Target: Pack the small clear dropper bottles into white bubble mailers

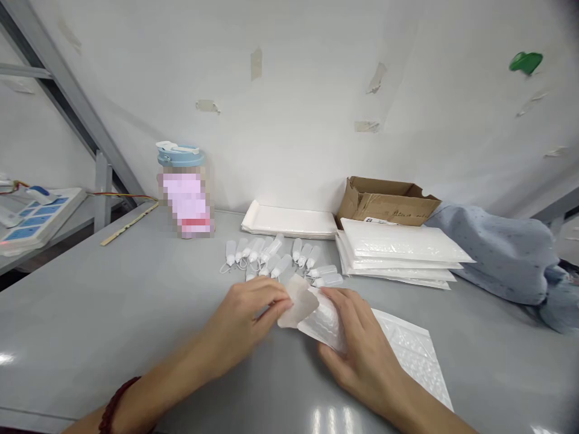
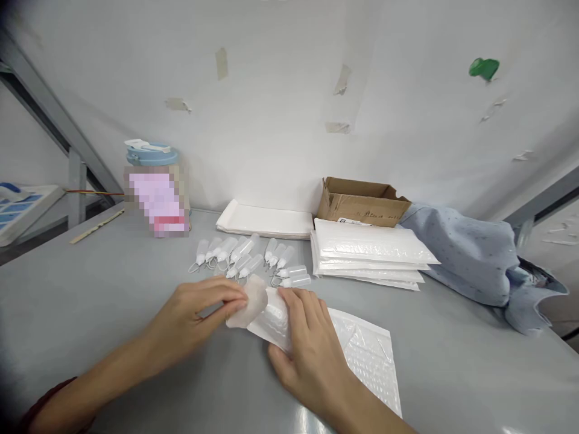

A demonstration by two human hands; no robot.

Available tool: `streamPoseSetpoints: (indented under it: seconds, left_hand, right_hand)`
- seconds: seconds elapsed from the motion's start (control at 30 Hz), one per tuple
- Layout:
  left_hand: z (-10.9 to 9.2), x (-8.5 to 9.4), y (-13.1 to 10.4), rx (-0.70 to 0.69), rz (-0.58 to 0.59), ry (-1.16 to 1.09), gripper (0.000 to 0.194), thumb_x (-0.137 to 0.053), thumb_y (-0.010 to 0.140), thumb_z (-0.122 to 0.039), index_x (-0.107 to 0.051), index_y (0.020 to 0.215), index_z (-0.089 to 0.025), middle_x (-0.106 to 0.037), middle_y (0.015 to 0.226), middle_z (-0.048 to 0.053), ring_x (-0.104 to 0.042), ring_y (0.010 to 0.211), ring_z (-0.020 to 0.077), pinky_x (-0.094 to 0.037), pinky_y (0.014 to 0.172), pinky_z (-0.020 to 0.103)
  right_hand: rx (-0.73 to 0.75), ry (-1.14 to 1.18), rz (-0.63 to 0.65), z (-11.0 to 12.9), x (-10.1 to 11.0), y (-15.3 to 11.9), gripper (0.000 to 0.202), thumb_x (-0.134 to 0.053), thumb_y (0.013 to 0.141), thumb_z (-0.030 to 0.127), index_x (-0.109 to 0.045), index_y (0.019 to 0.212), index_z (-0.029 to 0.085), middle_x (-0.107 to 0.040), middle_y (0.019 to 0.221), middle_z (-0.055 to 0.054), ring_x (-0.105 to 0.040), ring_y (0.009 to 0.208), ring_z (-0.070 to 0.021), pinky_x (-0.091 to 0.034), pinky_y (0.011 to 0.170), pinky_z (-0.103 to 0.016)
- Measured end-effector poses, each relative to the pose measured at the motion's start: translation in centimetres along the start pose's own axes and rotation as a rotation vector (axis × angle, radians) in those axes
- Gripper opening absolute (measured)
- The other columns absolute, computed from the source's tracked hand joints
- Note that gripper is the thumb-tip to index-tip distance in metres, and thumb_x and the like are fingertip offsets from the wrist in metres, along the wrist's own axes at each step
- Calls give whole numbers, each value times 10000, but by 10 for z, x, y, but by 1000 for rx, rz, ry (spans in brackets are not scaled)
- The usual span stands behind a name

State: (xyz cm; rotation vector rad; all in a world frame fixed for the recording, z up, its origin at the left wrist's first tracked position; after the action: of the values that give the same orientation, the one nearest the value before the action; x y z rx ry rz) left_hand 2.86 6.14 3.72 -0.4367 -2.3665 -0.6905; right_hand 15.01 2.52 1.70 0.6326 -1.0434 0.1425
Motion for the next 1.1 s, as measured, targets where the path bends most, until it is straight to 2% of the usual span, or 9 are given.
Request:
streamPoseSetpoints:
  seconds: [0.07,0.2,0.27,0.4,0.57,0.7,0.8,0.9,1.1]
  left_hand:
    - [-11,-15,-1,-69,152,-55,245,-421,909,-191,-600,742,-173,-638,796,6,-559,755,128,-430,722,240]
    - [-19,-35,-4,-48,362,-106,356,-331,923,-188,-440,585,-168,-477,617,-25,-428,599,101,-368,600,220]
    - [-16,-34,-3,5,354,-117,355,-305,911,-176,-382,565,-172,-418,593,-31,-385,572,100,-344,574,225]
    - [-10,-26,0,68,264,-144,306,-314,884,-187,-390,588,-173,-451,647,-17,-430,636,114,-357,622,233]
    - [-9,-36,-3,117,360,-247,323,-345,865,-226,-310,547,-178,-357,583,-29,-366,595,110,-335,576,232]
    - [-8,-30,-2,133,313,-247,233,-389,808,-173,-487,598,-167,-474,626,-17,-424,616,115,-355,578,228]
    - [-9,-22,-1,110,239,-254,199,-424,798,-170,-576,670,-172,-564,675,-7,-489,638,125,-390,595,226]
    - [-15,-16,-1,26,167,-210,256,-422,814,-161,-569,604,-164,-552,615,-6,-483,602,121,-404,601,227]
    - [-15,-26,-6,-6,184,-24,263,-451,839,-207,-552,600,-165,-541,598,-9,-477,566,116,-395,586,235]
  right_hand:
    - [38,-21,26,4,-4,0,585,-477,697,109,-317,1257,162,-504,1108,-133,-497,975,-276,-453,802,-440]
    - [121,-65,61,15,-11,-3,606,-477,677,109,-324,1262,142,-519,1082,-141,-499,953,-281,-436,795,-446]
    - [150,-91,56,19,-11,-3,608,-474,680,107,-324,1269,129,-521,1083,-147,-493,959,-285,-430,800,-451]
    - [156,-111,51,21,-11,-2,584,-478,687,106,-347,1257,111,-521,1085,-150,-482,960,-285,-431,797,-447]
    - [157,-114,47,24,-12,-1,578,-478,682,101,-366,1249,96,-527,1080,-149,-481,956,-279,-436,798,-442]
    - [152,-110,28,24,-10,-1,567,-483,690,107,-377,1247,98,-536,1092,-146,-491,965,-271,-441,804,-426]
    - [135,-108,19,21,-8,0,560,-476,694,108,-377,1245,111,-536,1101,-143,-490,985,-274,-439,815,-431]
    - [128,-107,28,20,-9,2,566,-475,694,112,-367,1249,116,-532,1108,-145,-484,1002,-282,-436,820,-442]
    - [99,-97,45,16,-11,4,548,-478,705,114,-371,1242,128,-521,1127,-145,-475,1017,-285,-426,827,-444]
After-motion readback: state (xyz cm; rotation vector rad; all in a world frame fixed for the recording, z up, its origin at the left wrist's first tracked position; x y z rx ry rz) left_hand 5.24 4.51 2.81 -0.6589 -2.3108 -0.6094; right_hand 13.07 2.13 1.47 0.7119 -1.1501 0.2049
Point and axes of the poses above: each hand's wrist, its own y-axis towards the middle knuckle, its own x-axis out of the back of the hand, z = x × y, the point moved 10 cm from there along y, towards the middle knuckle
